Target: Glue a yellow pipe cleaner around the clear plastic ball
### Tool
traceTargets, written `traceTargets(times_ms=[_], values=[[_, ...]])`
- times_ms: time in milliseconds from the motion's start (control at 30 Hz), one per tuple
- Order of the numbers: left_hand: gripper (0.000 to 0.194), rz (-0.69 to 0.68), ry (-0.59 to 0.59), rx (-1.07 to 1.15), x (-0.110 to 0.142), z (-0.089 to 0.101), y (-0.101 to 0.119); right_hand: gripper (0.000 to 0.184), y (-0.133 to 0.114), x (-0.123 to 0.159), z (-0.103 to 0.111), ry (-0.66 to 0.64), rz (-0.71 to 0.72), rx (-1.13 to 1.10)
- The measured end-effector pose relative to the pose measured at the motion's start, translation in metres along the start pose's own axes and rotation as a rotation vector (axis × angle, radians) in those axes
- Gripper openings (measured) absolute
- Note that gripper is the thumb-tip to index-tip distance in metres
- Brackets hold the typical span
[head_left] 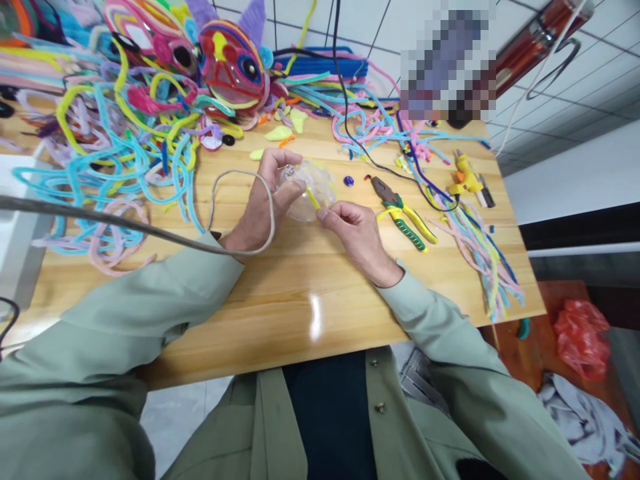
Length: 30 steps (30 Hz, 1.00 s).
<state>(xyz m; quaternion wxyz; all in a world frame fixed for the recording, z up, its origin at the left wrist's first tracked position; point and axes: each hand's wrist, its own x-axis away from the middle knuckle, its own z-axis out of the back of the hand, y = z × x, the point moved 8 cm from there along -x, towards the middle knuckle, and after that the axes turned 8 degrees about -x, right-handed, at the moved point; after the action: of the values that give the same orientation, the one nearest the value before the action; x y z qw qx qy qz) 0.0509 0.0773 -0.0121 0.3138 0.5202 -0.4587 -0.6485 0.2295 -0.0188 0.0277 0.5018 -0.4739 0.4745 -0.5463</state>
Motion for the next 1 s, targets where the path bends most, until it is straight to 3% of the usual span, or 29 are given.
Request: traceTargets(times_ms=[200, 400, 567, 800, 1000], values=[[0.062, 0.019, 0.02, 0.015, 0.0, -0.001, 0.0, 0.047, 0.002, -0.002, 0.001, 0.018, 0.009, 0.006], [0.048, 0.046, -0.017, 0.049, 0.0, -0.004, -0.007, 0.048, 0.0, -0.001, 0.0, 0.013, -0.004, 0.022], [0.063, 0.033, -0.02, 0.003, 0.002, -0.002, 0.004, 0.054, 0.0, -0.001, -0.001, 0.012, -0.007, 0.023], [0.068, 0.054, -0.008, -0.015, 0.003, -0.002, 0.014, 0.053, -0.002, -0.001, -0.002, 0.011, -0.001, 0.019], [0.052, 0.026, -0.011, -0.016, 0.001, -0.003, 0.011, 0.051, -0.002, -0.002, -0.001, -0.006, -0.01, 0.048]])
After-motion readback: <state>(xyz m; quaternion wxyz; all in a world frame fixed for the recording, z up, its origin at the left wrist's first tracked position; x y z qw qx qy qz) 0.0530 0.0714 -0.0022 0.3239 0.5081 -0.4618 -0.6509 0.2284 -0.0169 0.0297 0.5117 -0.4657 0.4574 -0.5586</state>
